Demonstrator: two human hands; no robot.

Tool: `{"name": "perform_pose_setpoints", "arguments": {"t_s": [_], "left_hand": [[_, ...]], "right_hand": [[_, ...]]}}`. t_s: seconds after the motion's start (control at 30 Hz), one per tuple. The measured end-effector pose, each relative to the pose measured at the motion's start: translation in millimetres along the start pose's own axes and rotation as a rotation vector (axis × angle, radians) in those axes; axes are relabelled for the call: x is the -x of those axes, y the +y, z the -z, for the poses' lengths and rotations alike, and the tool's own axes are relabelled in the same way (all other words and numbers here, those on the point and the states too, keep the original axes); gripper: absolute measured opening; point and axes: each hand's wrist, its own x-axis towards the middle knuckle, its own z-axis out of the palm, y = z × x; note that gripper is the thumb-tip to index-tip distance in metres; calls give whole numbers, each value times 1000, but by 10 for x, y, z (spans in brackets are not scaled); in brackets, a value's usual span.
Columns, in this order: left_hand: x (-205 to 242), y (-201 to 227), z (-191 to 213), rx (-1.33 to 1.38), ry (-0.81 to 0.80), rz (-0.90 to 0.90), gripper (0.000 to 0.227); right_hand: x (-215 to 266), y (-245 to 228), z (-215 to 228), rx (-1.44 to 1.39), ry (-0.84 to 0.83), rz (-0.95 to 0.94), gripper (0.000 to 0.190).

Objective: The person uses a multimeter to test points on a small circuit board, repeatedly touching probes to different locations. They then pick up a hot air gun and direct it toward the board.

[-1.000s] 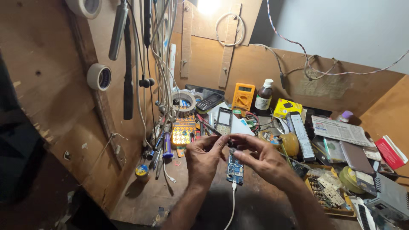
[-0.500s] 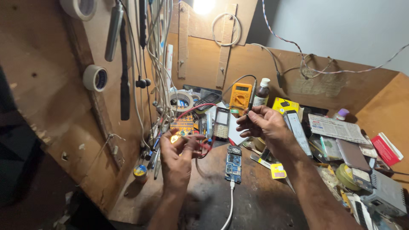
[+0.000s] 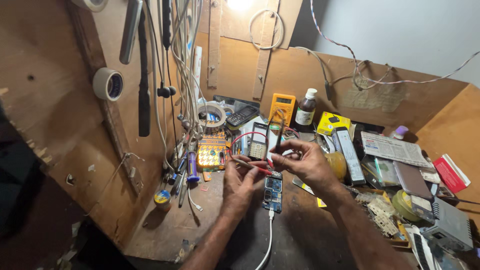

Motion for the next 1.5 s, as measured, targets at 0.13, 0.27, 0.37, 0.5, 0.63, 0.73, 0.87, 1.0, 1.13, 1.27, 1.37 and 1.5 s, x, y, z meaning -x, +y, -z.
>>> {"name": "perform_pose_setpoints", "arguments": {"t_s": [0.13,0.27,0.37,0.5,0.63,0.73,0.87,1.0,1.13,1.27,1.37,1.5], "left_hand": [[4,-61,89,-224,131,-10,16],[22,-25,68,-332,137,90,18],[32,-2,28,-284,122,89,18],[37,11,36,-226,123,105,17],[42,1,32,-269,123,59,16],[54,24,30,-320,134,51,15],[83,120,53,-382,157,122,20],[133,203,120,-291,168,197,24],[202,224,177,-267,147,193,24],[214,186,184,-347,121,152,24],[229,167,185,-387,94,131,23],[233,162,163,-366,82,127,20]], "right_hand": [[114,151,22,126,65,-25,23],[238,451,24,121,129,73,24],[337,692,48,3,226,102,24],[483,921,-3,-18,367,36,23],[571,1039,-97,-67,369,41,20],[590,1069,-128,-55,349,48,13],[602,1044,-102,4,326,51,9],[614,1036,-111,9,308,60,8],[615,1026,-122,8,299,42,9],[616,1030,-123,51,317,50,9],[628,1043,-123,42,326,47,9],[629,1057,-124,40,311,57,9]]}}
